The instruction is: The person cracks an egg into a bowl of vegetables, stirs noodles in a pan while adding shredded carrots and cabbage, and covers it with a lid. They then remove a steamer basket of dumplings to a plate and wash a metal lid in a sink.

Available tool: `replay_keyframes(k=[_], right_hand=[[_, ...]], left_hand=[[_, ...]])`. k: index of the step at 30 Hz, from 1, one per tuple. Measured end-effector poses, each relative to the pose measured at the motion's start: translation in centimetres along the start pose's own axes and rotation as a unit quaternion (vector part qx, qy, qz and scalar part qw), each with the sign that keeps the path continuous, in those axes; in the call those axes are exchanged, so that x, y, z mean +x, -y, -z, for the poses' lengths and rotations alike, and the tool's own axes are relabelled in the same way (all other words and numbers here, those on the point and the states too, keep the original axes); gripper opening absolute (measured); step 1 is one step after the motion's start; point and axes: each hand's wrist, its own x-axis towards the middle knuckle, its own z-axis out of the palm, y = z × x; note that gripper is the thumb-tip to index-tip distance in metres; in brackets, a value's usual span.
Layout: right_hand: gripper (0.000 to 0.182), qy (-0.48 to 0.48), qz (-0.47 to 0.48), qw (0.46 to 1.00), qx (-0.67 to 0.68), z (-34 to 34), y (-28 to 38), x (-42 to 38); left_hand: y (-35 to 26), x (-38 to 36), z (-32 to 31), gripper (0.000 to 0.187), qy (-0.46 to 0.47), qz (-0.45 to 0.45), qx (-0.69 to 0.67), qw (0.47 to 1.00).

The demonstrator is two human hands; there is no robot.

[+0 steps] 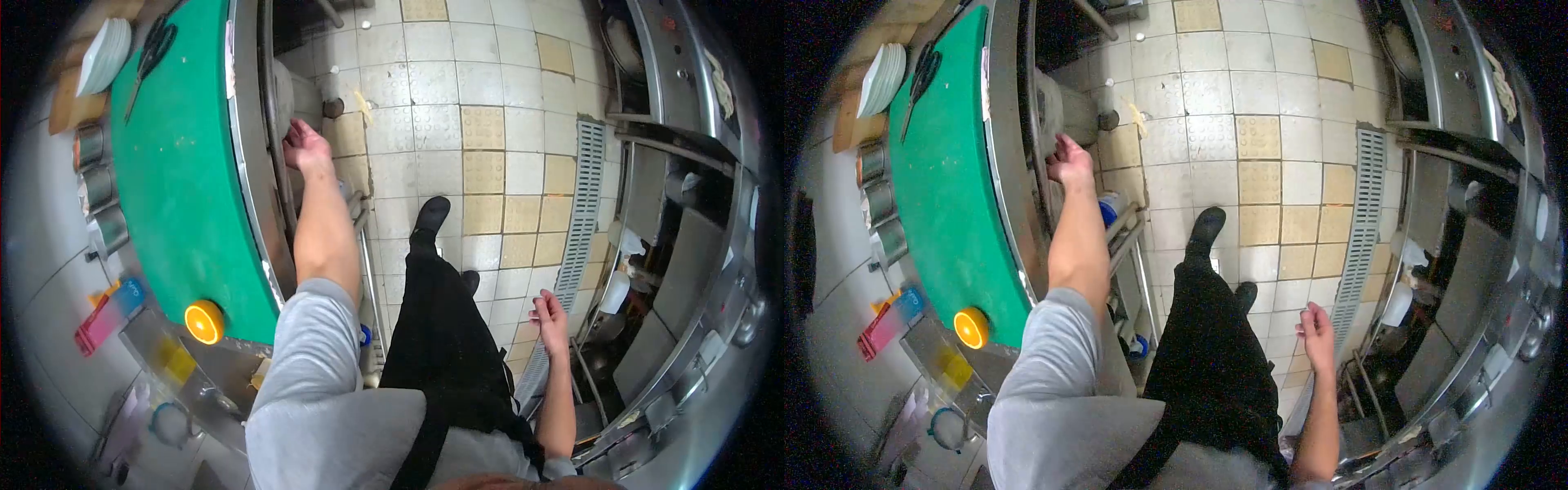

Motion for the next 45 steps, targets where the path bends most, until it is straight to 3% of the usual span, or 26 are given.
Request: replay_keyframes(k=[2,4,5,7,8,9,10,12,13,15,17,20,23,25,26,29,31,32,34,35,36,37,38,39,41,45], right_hand=[[0.051,0.010,0.050,0.995,-0.083,-0.5,0.2,0.9],[0.050,-0.005,0.088,0.993,-0.073,-1.7,-0.8,1.2],[0.047,0.002,0.078,0.992,-0.099,-2.2,0.6,-0.4],[0.039,0.009,0.145,0.964,-0.222,-2.0,1.5,-2.7],[0.034,-0.037,0.209,0.948,-0.238,-2.3,-1.1,-2.8],[0.033,-0.030,0.182,0.947,-0.262,-1.7,-0.1,-5.2],[0.032,-0.009,0.159,0.946,-0.284,-0.5,0.6,-7.5],[0.034,-0.059,0.143,0.960,-0.232,1.0,-0.4,-11.6],[0.035,-0.063,0.147,0.964,-0.214,2.0,-0.8,-12.9],[0.036,-0.142,0.155,0.963,-0.171,3.9,-3.7,-14.9],[0.036,-0.222,0.151,0.954,-0.131,5.3,-7.9,-16.0],[0.035,-0.284,0.092,0.954,-0.034,7.1,-13.7,-17.9],[0.035,-0.257,0.011,0.966,-0.012,7.7,-20.6,-19.7],[0.036,-0.229,0.003,0.973,0.003,8.5,-23.0,-24.2],[0.036,-0.231,0.000,0.973,-0.005,7.6,-27.7,-22.9],[0.039,-0.325,-0.018,0.944,0.055,2.5,-39.9,-17.6],[0.041,-0.446,-0.014,0.886,0.126,0.0,-43.3,-19.2],[0.041,-0.451,-0.015,0.882,0.136,-0.5,-44.2,-19.7],[0.040,-0.343,-0.113,0.819,0.446,-1.1,-44.8,-21.3],[0.040,-0.343,-0.110,0.815,0.453,-1.3,-45.1,-21.3],[0.041,-0.319,-0.123,0.811,0.475,-1.8,-45.6,-20.6],[0.045,-0.293,-0.137,0.805,0.497,-2.2,-45.9,-19.9],[0.045,-0.292,-0.135,0.802,0.504,-1.9,-45.6,-19.6],[0.040,-0.294,-0.114,0.830,0.461,-1.3,-45.2,-19.0],[0.040,-0.349,-0.044,0.859,0.371,0.4,-44.3,-17.5],[0.039,-0.317,0.042,0.915,0.246,8.4,-42.1,-16.5]], left_hand=[[-0.8,-2.8,0.5,0.065,0.015,0.097,0.023,0.995],[-3.3,-2.3,5.7,0.065,0.146,0.338,0.208,0.906],[-3.8,-13.2,0.3,0.070,0.070,0.295,0.392,0.869],[-5.5,-14.9,6.2,0.076,0.084,0.345,0.467,0.810],[-6.7,-17.7,7.4,0.077,0.066,0.381,0.540,0.747],[-8.1,-15.2,11.9,0.072,0.041,0.460,0.579,0.672],[-9.8,-15.3,15.2,0.063,0.080,0.511,0.599,0.611],[-12.6,-13.1,19.9,0.052,0.134,0.605,0.683,0.388],[-13.5,-14.6,19.8,0.053,0.151,0.599,0.719,0.317],[-13.2,-17.6,18.6,0.055,0.170,0.577,0.764,0.234],[-10.0,-19.8,16.1,0.058,0.209,0.551,0.783,0.201],[-3.7,-23.8,10.6,0.062,0.278,0.503,0.789,0.218],[0.2,-29.9,4.6,0.067,0.356,0.444,0.766,0.300],[-0.7,-36.1,1.4,0.071,0.418,0.417,0.732,0.341],[-1.7,-39.6,0.0,0.074,0.449,0.405,0.713,0.354],[2.2,-35.3,0.9,0.079,0.430,0.453,0.719,0.304],[3.3,-36.9,1.3,0.082,0.391,0.447,0.766,0.246],[3.9,-39.0,1.7,0.083,0.388,0.429,0.790,0.202],[5.6,-45.5,2.5,0.086,0.407,0.402,0.813,0.109],[5.8,-50.2,2.6,0.087,0.439,0.394,0.804,0.076],[5.9,-55.3,3.0,0.088,0.480,0.394,0.782,0.058],[3.8,-61.8,3.2,0.085,0.555,0.371,0.739,0.086],[5.8,-64.6,2.4,0.082,0.609,0.371,0.700,0.022],[3.6,-70.2,2.0,0.081,0.664,0.346,0.663,0.027],[4.1,-75.1,2.0,0.058,0.749,0.259,0.609,0.028],[11.2,-72.8,1.7,0.027,0.848,0.207,0.488,0.022]])
